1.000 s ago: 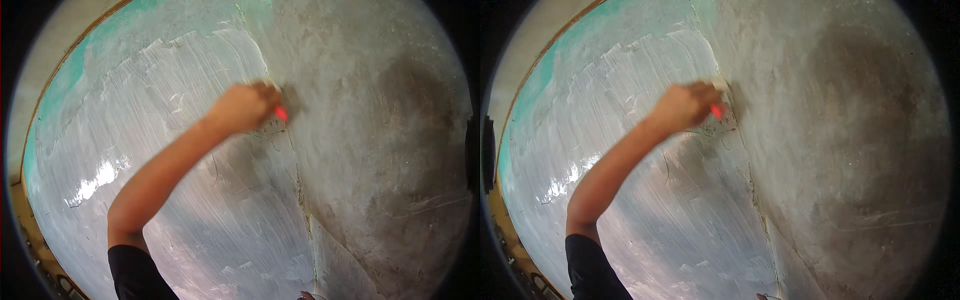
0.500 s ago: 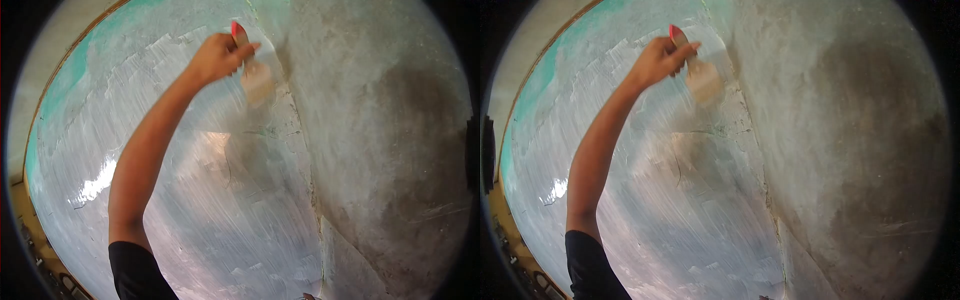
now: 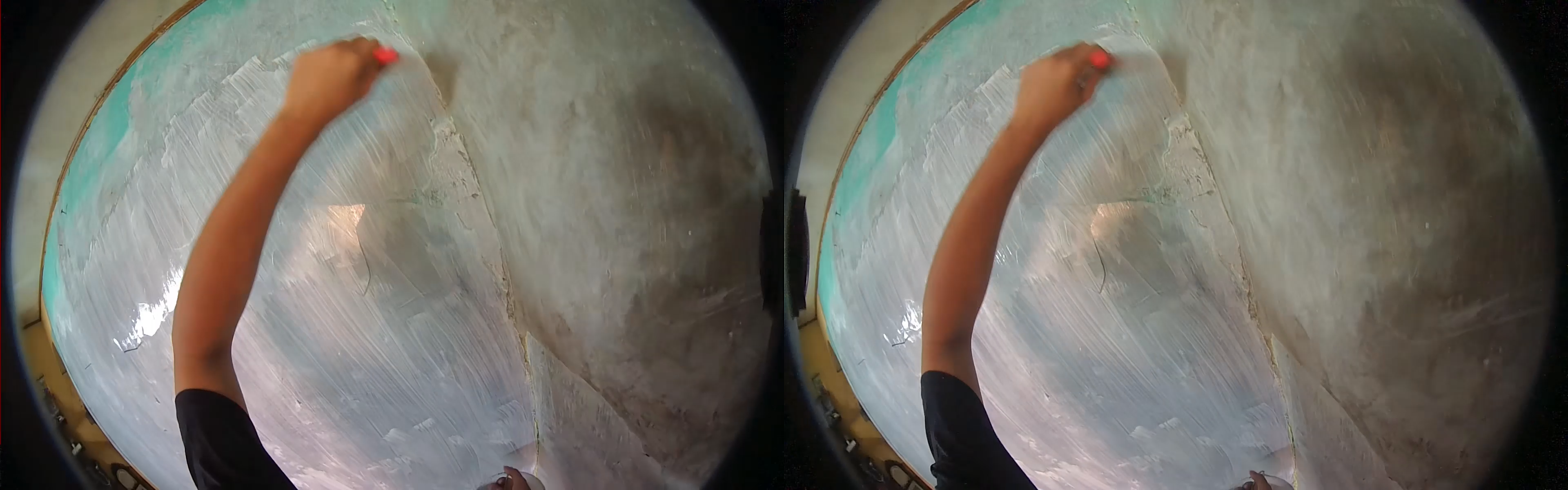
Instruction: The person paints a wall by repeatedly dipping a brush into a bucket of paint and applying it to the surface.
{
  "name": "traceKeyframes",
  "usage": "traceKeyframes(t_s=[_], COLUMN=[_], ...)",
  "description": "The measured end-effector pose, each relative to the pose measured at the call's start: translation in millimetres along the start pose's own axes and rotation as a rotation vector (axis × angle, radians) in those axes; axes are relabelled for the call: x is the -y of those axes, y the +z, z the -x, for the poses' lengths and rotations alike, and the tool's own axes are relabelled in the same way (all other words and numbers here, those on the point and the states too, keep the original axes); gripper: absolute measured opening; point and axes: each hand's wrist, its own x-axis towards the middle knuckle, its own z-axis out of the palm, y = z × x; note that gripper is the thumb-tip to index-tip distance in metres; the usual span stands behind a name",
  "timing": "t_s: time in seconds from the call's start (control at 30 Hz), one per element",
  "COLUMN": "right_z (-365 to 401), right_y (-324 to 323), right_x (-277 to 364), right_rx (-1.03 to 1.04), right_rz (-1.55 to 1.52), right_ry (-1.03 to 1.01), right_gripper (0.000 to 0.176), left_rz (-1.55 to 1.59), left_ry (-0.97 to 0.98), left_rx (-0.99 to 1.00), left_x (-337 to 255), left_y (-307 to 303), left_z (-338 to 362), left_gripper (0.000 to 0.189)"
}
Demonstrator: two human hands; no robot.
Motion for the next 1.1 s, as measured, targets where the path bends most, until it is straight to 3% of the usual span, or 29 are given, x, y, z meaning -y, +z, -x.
traceKeyframes(t_s=[0.07, 0.17, 0.2, 0.33, 0.4, 0.43, 0.47, 0.53, 0.6, 0.67, 0.73, 0.77, 0.8, 0.87, 0.9, 0.97, 1.03, 1.1], right_z=[1, -7, -9, 2, 10, 14, 16, 20, 23, 26, 35, 37, 37, 45, 51, 55, 47, 31], right_y=[-7, -25, -31, -45, -57, -63, -67, -77, -85, -85, -84, -87, -89, -90, -90, -94, -106, -127], right_x=[1, -6, -11, -16, -16, -18, -20, -25, -33, -34, -35, -36, -37, -33, -28, -29, -35, -41], right_rx=[0.042, 0.045, 0.037, -0.059, -0.038, -0.003, -0.012, -0.063, -0.061, -0.051, -0.097, -0.106, -0.136, -0.17, -0.148, -0.124, -0.159, -0.141], right_rz=[-0.029, 0.044, 0.04, 0.014, 0.003, -0.012, -0.016, 0.059, 0.044, 0.031, 0.064, 0.066, 0.058, 0.056, 0.051, 0.047, -0.023, 0.037], right_ry=[0.067, 0.039, 0.025, -0.006, 0.002, 0.011, 0.017, 0.008, 0.019, 0.024, -0.002, 0.01, 0.015, 0.025, 0.044, 0.071, 0.039, 0.075], right_gripper=[0.044, 0.043, 0.043, 0.044, 0.044, 0.044, 0.044, 0.045, 0.045, 0.045, 0.044, 0.044, 0.044, 0.043, 0.043, 0.043, 0.042, 0.041], left_rz=[0.141, 0.323, 0.318, 0.541, 0.788, 0.988, 0.998, 1.057, 0.995, 0.844, 0.574, 0.542, 0.388, 0.3, 0.298, 0.094, 0.156, 0.246], left_ry=[0.121, 0.275, 0.405, 0.368, 0.197, 0.022, 0.018, -0.33, -0.539, -0.594, -0.423, -0.447, -0.455, -0.401, -0.407, -0.229, -0.142, 0.12], left_rx=[-0.007, 0.028, -0.027, 0.042, 0.197, 0.217, 0.22, 0.352, 0.442, 0.309, -0.007, -0.063, -0.056, -0.15, -0.141, -0.136, 0.104, 0.112], left_x=[-63, -163, -190, -282, -306, -308, -305, -288, -252, -215, -177, -166, -154, -150, -152, -159, -198, -250], left_y=[-8, -40, -34, -70, -83, -83, -80, -67, -46, -37, -23, -27, -29, -42, -41, -31, -23, -48], left_z=[35, 88, 109, 162, 170, 164, 156, 137, 113, 84, 63, 50, 41, 27, 32, 51, 92, 126], left_gripper=[0.022, 0.019, 0.02, 0.018, 0.016, 0.017, 0.017, 0.025, 0.036, 0.042, 0.034, 0.035, 0.021, 0.022, 0.022, 0.007, 0.022, 0.017])
